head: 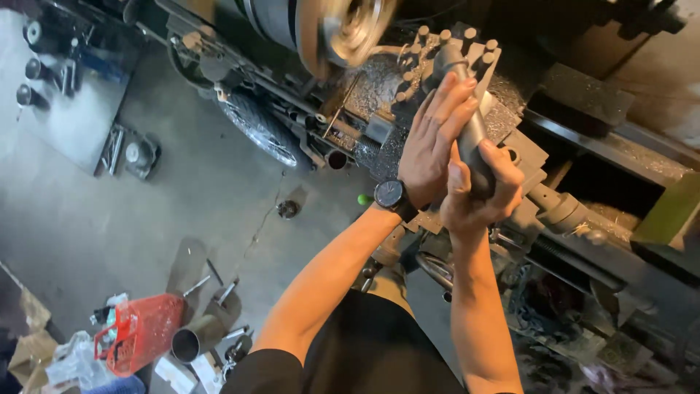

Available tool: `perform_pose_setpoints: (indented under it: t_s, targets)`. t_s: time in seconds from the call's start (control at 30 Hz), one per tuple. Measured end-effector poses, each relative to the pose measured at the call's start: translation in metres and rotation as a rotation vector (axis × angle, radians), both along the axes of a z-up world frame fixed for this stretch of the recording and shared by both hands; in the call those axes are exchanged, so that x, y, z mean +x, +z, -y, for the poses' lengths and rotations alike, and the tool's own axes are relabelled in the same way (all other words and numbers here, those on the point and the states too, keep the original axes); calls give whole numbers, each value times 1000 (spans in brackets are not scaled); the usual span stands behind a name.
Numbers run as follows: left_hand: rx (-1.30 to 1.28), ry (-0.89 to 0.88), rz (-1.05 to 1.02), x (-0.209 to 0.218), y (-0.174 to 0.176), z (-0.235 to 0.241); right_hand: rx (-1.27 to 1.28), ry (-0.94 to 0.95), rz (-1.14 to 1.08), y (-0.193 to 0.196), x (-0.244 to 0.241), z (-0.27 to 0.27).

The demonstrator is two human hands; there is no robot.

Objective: The person mounts a metal hub-like component on a lathe, tightens it in the chuck, and turns the machine's handwheels and levers to position the tool against the rotating workpiece, machining it. They repeatedly reposition the part, adjust the tool post, and rotate the handwheels while metal shavings accumulate around the machine.

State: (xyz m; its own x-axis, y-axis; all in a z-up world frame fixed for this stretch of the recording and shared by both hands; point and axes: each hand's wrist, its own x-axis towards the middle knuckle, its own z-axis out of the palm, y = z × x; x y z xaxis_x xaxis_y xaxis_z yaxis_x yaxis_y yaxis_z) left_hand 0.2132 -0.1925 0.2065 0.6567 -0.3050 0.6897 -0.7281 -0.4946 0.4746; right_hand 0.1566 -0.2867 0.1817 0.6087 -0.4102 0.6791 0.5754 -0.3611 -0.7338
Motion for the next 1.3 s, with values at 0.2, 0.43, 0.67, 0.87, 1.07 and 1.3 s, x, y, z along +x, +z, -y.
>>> perform_pose_setpoints:
  t_s: [0.2,0.43,0.67,0.87,1.07,1.3]
  targets:
    - [-35,-28,47,3,-10,4,11,1,44,-4,3,0]
    - [-87,-10,42,4,-12,7,63,34,73,-5,5,-2]
    - [-71,-6,29,4,-13,6,103,11,112,-11,10,-7]
    - [-23,2,25,9,-26,2,87,-28,92,-17,10,-8]
    - [-2,-5,0,2,-11,-1,74,-4,94,-14,11,-6]
    - [54,10,-44,-21,1,-7,64,-11,45,-6,6,-6]
